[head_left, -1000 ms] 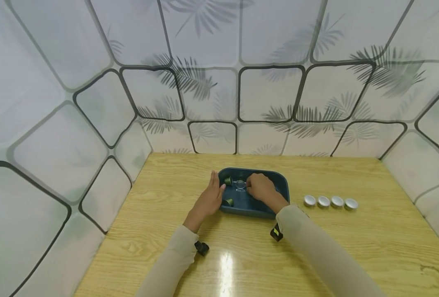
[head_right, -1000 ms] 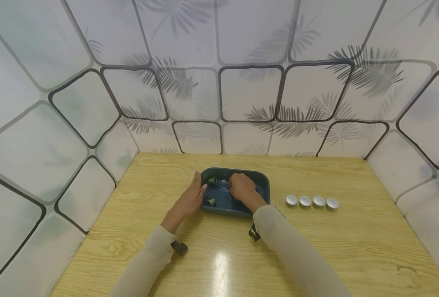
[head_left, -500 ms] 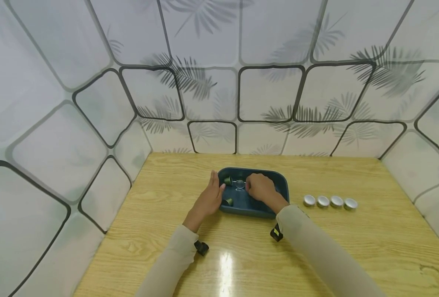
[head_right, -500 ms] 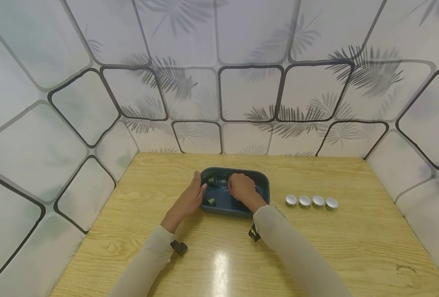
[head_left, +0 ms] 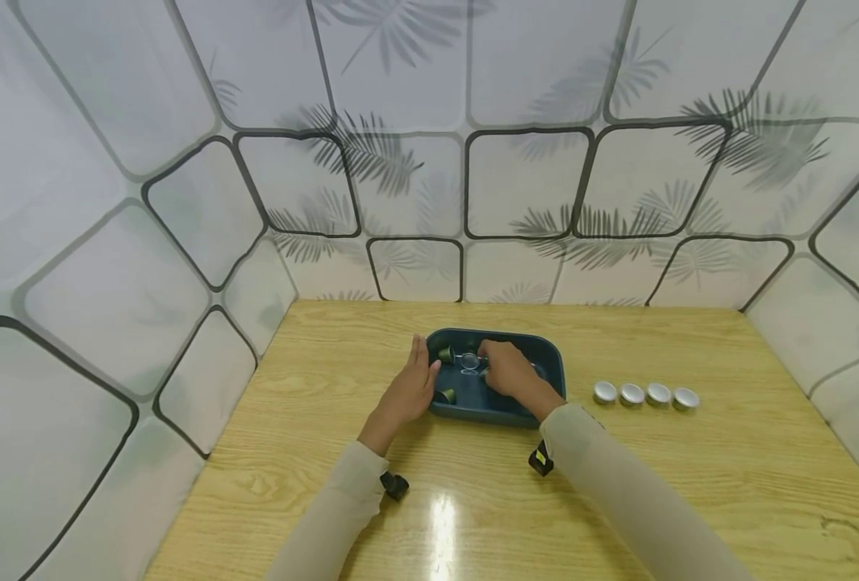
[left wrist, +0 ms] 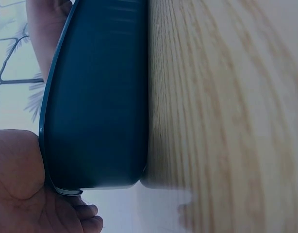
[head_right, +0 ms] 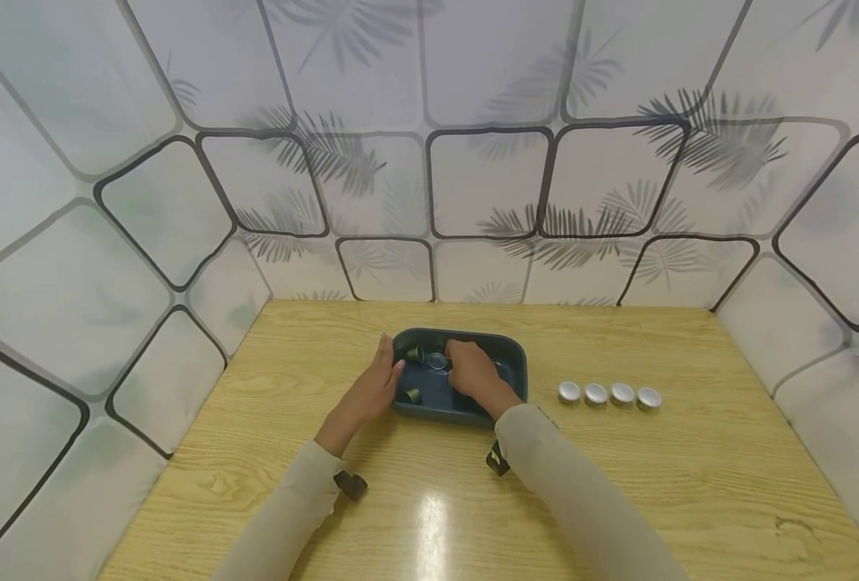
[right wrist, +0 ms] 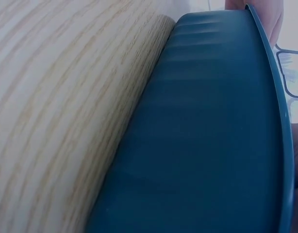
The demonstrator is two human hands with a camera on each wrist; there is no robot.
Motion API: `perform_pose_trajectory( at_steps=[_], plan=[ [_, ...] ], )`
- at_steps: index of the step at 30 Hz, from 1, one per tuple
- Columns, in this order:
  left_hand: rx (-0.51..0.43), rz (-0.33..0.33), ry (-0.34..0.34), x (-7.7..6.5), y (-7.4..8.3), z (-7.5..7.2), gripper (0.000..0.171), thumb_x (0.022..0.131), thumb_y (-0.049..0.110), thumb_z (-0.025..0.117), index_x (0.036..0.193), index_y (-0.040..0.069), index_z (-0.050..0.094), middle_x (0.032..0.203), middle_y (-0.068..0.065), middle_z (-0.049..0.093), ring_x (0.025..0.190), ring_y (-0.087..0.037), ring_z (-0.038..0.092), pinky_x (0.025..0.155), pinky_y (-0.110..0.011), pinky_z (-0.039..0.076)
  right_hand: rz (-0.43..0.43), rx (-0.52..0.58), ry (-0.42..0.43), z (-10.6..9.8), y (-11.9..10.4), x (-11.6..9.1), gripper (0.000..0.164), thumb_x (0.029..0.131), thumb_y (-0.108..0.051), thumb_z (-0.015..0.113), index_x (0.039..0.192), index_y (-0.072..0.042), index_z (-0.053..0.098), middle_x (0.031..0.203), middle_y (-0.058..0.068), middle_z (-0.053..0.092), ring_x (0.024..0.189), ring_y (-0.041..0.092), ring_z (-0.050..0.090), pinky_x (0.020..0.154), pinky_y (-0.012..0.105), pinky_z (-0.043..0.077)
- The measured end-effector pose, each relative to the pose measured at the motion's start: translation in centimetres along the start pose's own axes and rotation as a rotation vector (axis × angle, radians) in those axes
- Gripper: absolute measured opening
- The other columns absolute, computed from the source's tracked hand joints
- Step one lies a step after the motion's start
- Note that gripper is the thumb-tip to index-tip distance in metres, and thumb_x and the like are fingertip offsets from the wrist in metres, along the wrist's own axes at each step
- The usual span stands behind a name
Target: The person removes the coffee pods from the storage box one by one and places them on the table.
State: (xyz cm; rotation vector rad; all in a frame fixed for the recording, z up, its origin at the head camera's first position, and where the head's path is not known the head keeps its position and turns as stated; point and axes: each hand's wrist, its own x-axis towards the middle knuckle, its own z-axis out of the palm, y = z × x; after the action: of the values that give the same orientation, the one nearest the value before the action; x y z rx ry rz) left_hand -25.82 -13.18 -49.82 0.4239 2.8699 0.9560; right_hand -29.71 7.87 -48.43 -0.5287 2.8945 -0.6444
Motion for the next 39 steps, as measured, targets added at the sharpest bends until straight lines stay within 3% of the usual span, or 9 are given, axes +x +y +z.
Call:
perform_pose_trajectory(
  at_steps=[4,8,15,20,22,26,29,31,39],
  plan=[
    [0.007,0.004,-0.001,0.2,0.2,-0.1,0.064,0.114,0.03,0.028,0.159,-0.009,0.002,0.167,-0.024,-0.007,0.152,-0.038,0.019,0.119,-0.05,0.029,-0.001,-0.003,-0.007,0.0,0.2,0.0,0.039,0.086,0.012,0.061,0.124,0.005,0.069,0.123,0.021,0.069,0.106,0.035,0.067,0.075,0.04,0.054],
    [0.015,0.014,0.0,0.4,0.3,-0.2,0.064,0.114,0.03,0.028,0.159,-0.009,0.003,0.166,-0.026,-0.005,0.151,-0.038,0.02,0.118,-0.05,0.029,0.025,-0.008,-0.013,-0.1,0.3,-0.1,0.036,0.086,0.01,0.061,0.12,0.004,0.072,0.123,0.019,0.07,0.107,0.033,0.068,0.077,0.041,0.056],
    [0.034,0.01,-0.003,0.7,0.6,-0.3,0.065,0.114,0.031,0.028,0.159,-0.009,0.003,0.167,-0.025,-0.006,0.152,-0.037,0.02,0.119,-0.049,0.029,0.045,-0.006,0.008,-0.4,0.2,-0.5,0.032,0.087,0.007,0.064,0.116,-0.001,0.075,0.117,0.015,0.073,0.074,0.019,0.06,0.059,0.034,0.044],
    [0.04,0.006,-0.006,0.7,0.8,-0.5,0.064,0.114,0.029,0.029,0.159,-0.008,0.003,0.167,-0.023,-0.007,0.151,-0.037,0.021,0.118,-0.049,0.029,0.016,0.001,0.048,-0.6,0.2,-1.1,0.017,0.088,0.006,0.063,0.093,-0.005,0.074,0.084,0.007,0.067,0.06,0.019,0.045,0.055,0.033,0.035],
    [0.038,0.005,-0.01,0.7,0.8,-0.6,0.064,0.114,0.028,0.03,0.159,-0.008,0.003,0.167,-0.023,-0.007,0.151,-0.037,0.022,0.118,-0.049,0.03,0.002,0.0,0.067,-0.8,0.1,-1.5,0.016,0.088,0.005,0.063,0.09,-0.006,0.073,0.079,0.006,0.065,0.06,0.019,0.044,0.055,0.032,0.034],
    [0.037,0.006,-0.002,0.8,0.8,-0.6,0.064,0.114,0.027,0.031,0.159,-0.008,0.003,0.167,-0.024,-0.005,0.15,-0.038,0.025,0.117,-0.05,0.031,-0.018,0.016,0.097,-1.2,0.0,-2.2,0.024,0.087,0.006,0.064,0.106,-0.002,0.077,0.095,0.01,0.073,0.069,0.022,0.057,0.059,0.034,0.044],
    [0.029,0.01,0.012,0.7,0.8,-0.5,0.063,0.114,0.027,0.031,0.159,-0.01,0.005,0.167,-0.025,-0.003,0.15,-0.039,0.024,0.117,-0.051,0.03,-0.015,0.036,0.123,-1.5,-0.2,-2.8,0.031,0.088,0.003,0.069,0.119,0.0,0.074,0.112,0.014,0.073,0.09,0.028,0.068,0.071,0.04,0.055],
    [0.029,0.009,0.008,0.6,0.7,-0.3,0.064,0.114,0.028,0.03,0.158,-0.01,0.005,0.167,-0.026,-0.003,0.151,-0.039,0.021,0.118,-0.051,0.029,-0.015,0.051,0.137,-1.6,-0.2,-3.4,0.034,0.087,0.0,0.073,0.121,0.0,0.072,0.115,0.014,0.072,0.098,0.03,0.069,0.078,0.043,0.057],
    [0.002,0.0,0.016,0.0,0.3,0.4,0.064,0.114,0.028,0.031,0.158,-0.01,0.004,0.166,-0.028,-0.002,0.15,-0.04,0.022,0.117,-0.052,0.03,-0.063,0.1,0.204,-1.7,0.1,-5.0,0.036,0.084,-0.001,0.08,0.119,0.0,0.072,0.104,0.009,0.072,0.088,0.021,0.066,0.077,0.041,0.056]
  ],
)
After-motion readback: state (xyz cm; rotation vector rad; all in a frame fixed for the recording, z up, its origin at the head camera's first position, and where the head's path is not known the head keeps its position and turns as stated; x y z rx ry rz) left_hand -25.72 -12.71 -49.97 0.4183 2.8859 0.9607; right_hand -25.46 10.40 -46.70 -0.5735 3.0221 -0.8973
